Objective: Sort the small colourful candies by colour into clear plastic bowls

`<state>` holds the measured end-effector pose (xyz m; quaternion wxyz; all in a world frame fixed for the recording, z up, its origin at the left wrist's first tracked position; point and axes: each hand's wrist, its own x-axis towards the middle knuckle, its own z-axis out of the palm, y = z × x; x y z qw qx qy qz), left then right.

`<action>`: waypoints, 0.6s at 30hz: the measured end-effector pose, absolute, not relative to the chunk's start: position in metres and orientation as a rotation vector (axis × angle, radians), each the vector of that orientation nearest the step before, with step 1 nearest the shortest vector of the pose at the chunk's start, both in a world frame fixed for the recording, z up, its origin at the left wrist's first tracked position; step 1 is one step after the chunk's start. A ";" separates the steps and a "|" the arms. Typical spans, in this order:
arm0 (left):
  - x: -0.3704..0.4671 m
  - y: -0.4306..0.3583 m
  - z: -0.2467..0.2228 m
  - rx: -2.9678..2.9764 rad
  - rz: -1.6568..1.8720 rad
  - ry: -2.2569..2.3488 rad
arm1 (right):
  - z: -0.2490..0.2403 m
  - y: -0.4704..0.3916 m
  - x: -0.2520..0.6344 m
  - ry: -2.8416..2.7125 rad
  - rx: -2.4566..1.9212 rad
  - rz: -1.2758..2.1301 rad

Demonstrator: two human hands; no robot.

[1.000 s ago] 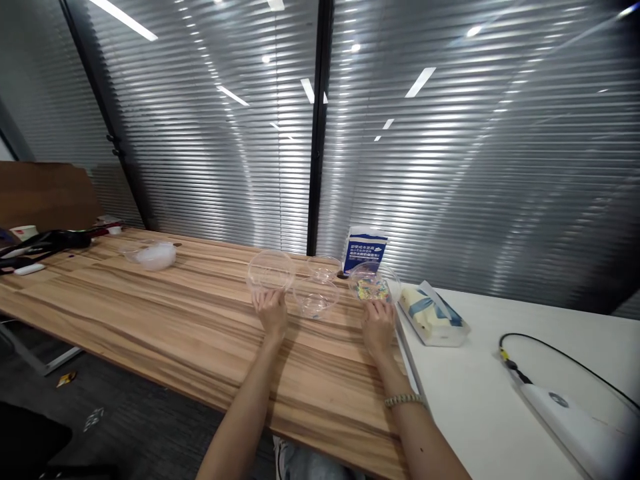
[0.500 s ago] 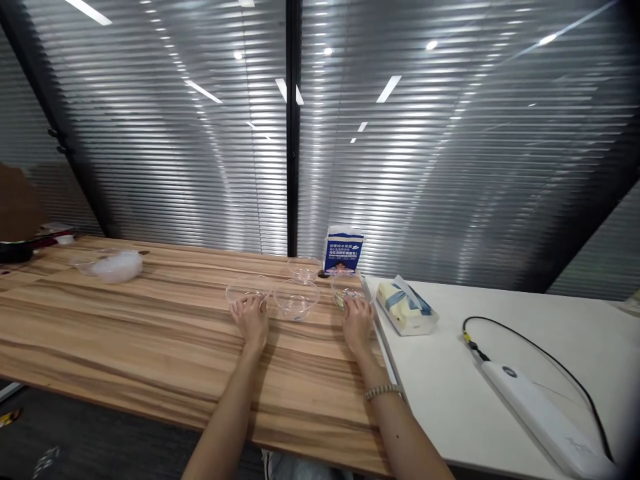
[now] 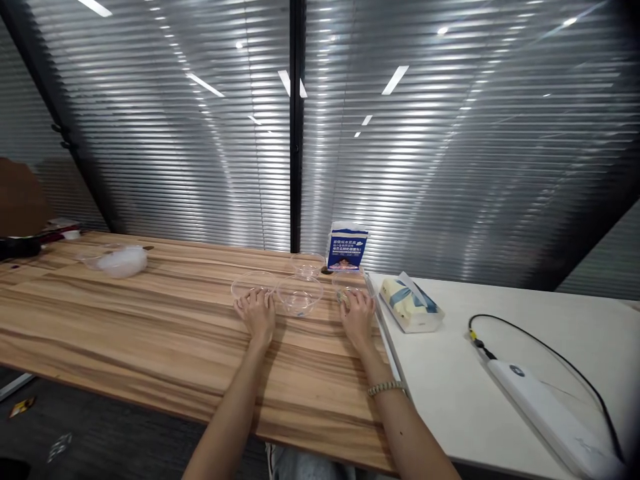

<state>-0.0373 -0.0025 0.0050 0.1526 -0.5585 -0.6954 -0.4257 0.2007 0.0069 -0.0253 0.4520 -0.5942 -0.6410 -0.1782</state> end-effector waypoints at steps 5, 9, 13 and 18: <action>-0.035 -0.003 0.006 -1.592 -1.237 -1.980 | -0.024 0.006 0.201 -1.555 -1.465 -0.431; -0.035 -0.002 0.006 -1.591 -1.237 -1.974 | -0.025 0.008 0.202 -1.564 -1.443 -0.446; -0.035 -0.002 0.006 -1.596 -1.229 -1.987 | -0.028 0.011 0.203 -1.613 -1.390 -0.404; -0.035 -0.002 0.005 -1.605 -1.225 -1.978 | -0.028 0.011 0.202 -1.619 -1.370 -0.387</action>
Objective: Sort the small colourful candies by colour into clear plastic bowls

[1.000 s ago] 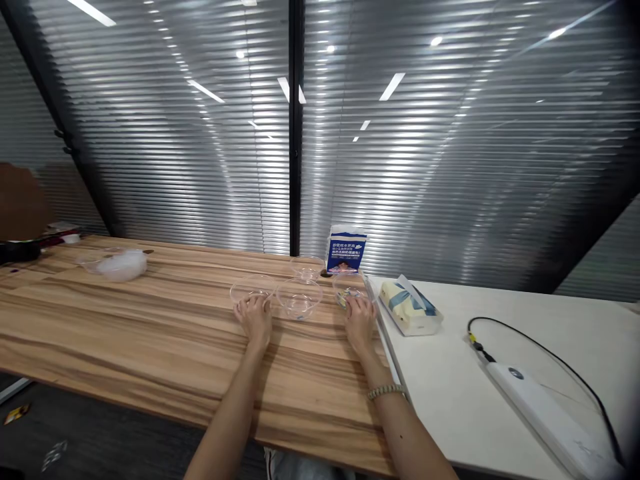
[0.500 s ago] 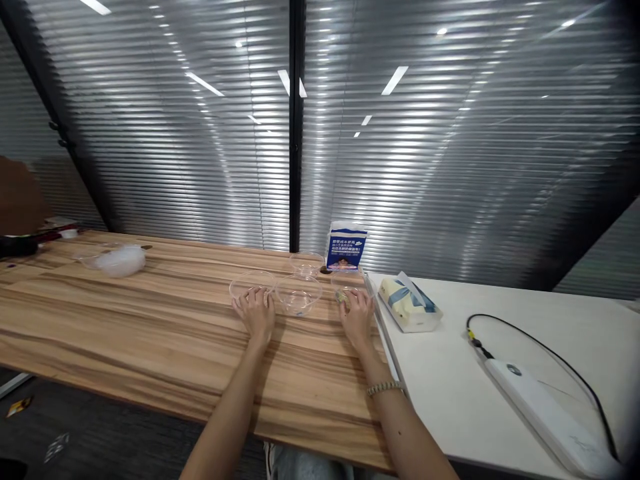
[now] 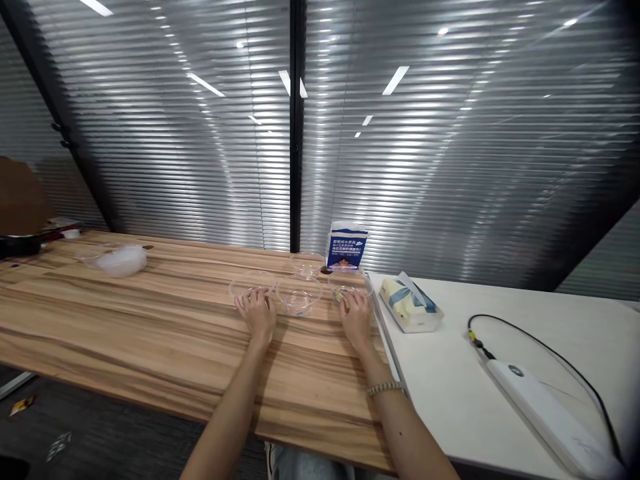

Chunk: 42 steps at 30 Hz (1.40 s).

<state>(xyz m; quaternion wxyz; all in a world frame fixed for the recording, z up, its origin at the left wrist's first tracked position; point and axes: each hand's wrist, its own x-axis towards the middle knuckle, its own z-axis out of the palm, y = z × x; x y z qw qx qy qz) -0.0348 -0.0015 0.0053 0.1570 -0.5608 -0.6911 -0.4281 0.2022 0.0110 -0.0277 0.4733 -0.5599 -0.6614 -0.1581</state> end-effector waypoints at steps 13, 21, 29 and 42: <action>-0.034 -0.001 0.003 -1.664 -1.205 -1.932 | -0.022 0.010 0.199 -1.626 -1.187 -0.300; -0.032 -0.001 0.004 -1.672 -1.192 -1.918 | -0.021 0.009 0.199 -1.627 -1.207 -0.287; -0.028 -0.003 0.007 -1.719 -1.136 -1.889 | -0.019 0.005 0.190 -1.711 -1.180 -0.355; -0.021 -0.004 0.006 -1.824 -1.052 -1.815 | -0.013 -0.004 0.176 -1.796 -1.267 -0.472</action>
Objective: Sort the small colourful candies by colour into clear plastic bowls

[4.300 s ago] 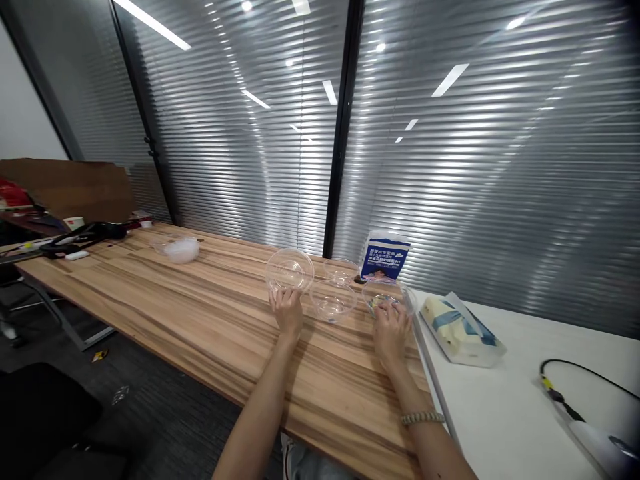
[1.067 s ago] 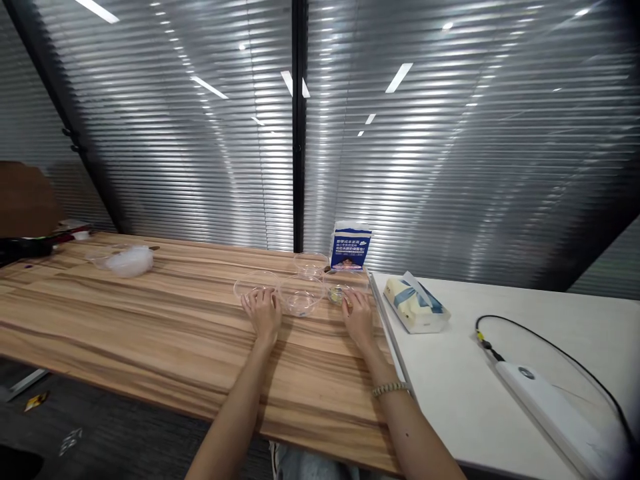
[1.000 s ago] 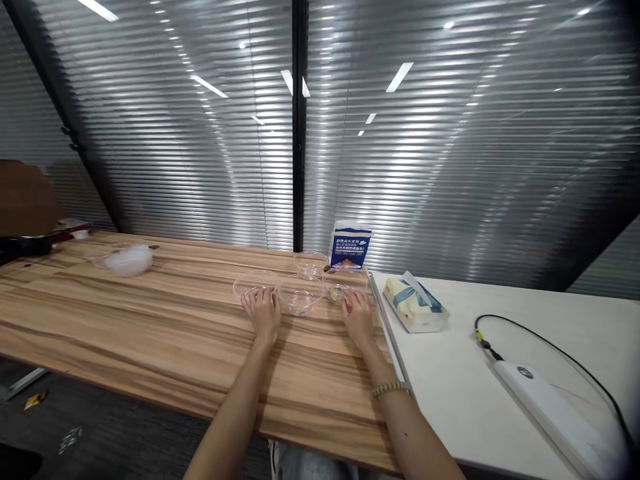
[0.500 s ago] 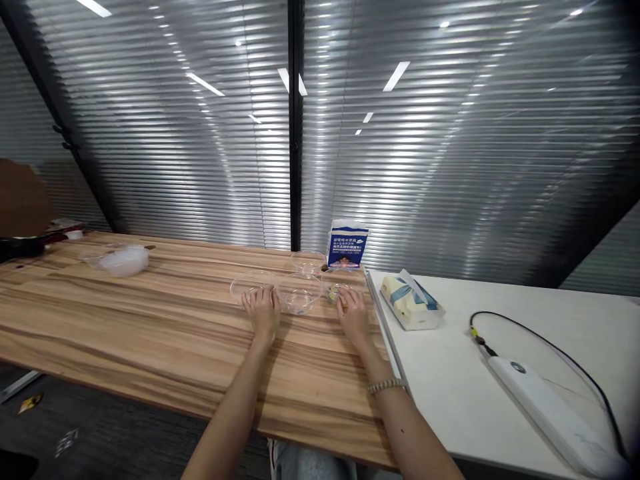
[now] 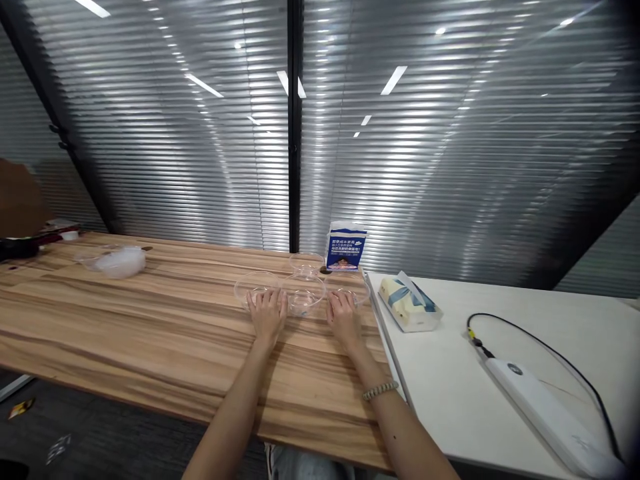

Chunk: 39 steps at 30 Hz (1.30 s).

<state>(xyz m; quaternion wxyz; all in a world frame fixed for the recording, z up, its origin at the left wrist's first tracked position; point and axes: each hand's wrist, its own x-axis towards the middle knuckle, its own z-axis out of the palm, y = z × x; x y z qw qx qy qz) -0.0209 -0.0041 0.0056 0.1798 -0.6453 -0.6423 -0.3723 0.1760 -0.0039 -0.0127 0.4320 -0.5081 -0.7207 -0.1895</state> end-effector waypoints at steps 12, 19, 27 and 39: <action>-0.022 -0.002 0.004 -1.759 -1.103 -1.852 | -0.011 -0.007 0.168 -1.908 -1.049 -0.442; -0.023 -0.002 0.002 -1.749 -1.137 -1.840 | -0.020 0.001 0.171 -1.846 -0.978 -0.309; -0.027 0.000 0.000 -1.709 -1.193 -1.899 | -0.016 -0.004 0.168 -1.940 -0.940 -0.251; -0.026 0.002 -0.002 -1.754 -1.233 -1.772 | -0.014 -0.005 0.168 -1.931 -0.956 -0.257</action>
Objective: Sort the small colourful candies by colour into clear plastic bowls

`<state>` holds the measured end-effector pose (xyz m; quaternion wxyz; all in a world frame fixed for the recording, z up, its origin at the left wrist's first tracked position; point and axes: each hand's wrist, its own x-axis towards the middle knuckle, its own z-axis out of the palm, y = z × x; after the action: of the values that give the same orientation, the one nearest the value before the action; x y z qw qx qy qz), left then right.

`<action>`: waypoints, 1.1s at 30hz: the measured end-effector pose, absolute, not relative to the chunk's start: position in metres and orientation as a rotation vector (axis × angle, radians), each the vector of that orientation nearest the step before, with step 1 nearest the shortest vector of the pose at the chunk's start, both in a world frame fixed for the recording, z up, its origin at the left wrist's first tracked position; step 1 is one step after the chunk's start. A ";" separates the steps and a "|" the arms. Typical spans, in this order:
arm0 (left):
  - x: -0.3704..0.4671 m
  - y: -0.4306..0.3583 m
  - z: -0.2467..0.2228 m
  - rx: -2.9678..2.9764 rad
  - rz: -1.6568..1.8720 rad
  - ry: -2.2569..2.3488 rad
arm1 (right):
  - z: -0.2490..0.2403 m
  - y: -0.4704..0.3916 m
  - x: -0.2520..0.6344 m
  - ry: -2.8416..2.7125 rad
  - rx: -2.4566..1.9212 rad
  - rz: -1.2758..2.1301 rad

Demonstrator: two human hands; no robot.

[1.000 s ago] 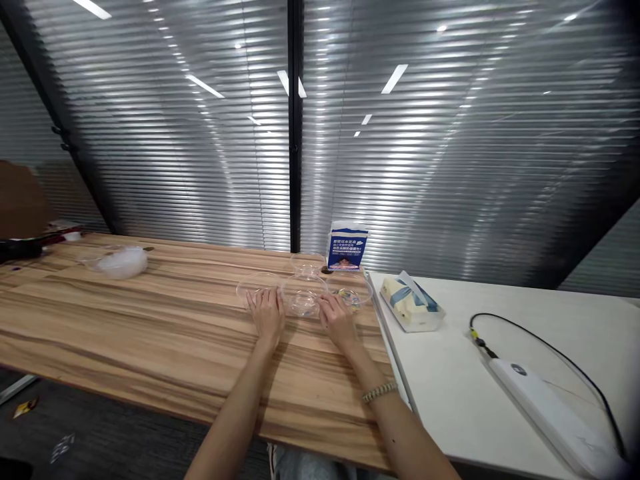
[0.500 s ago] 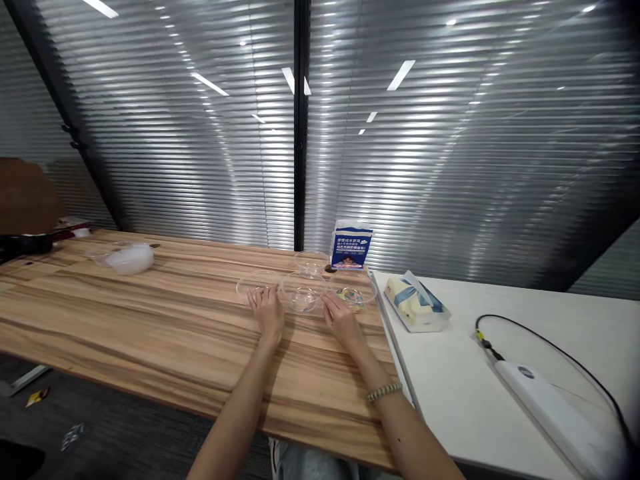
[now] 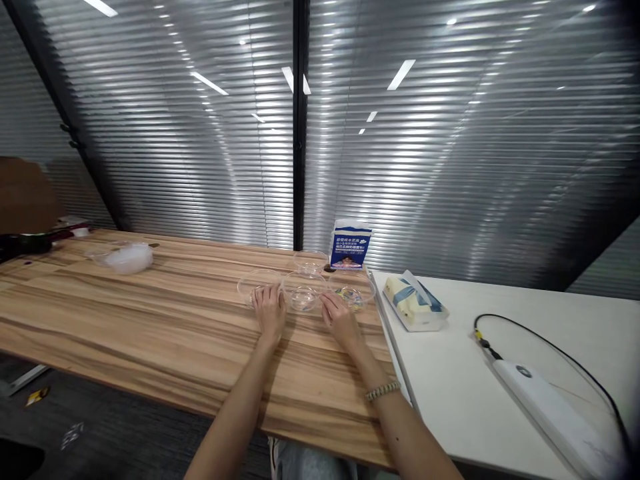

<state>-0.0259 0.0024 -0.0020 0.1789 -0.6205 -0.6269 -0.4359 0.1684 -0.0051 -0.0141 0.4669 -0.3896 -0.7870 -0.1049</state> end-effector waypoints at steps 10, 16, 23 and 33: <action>-0.026 0.003 -0.004 -1.798 -1.218 -1.756 | -0.015 -0.004 0.169 -1.957 -1.006 -0.211; -0.026 0.001 -0.001 -1.758 -1.222 -1.824 | -0.015 -0.005 0.167 -1.993 -0.992 -0.181; -0.027 0.000 -0.003 -1.766 -1.175 -1.804 | -0.012 -0.007 0.169 -1.963 -1.036 -0.188; -0.027 0.001 -0.004 -1.747 -1.170 -1.816 | -0.011 -0.007 0.169 -1.955 -1.034 -0.212</action>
<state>-0.0268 0.0011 -0.0041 0.1803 -0.6185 -0.6429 -0.4143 0.1689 -0.0070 -0.0114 0.4438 -0.4172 -0.7885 -0.0853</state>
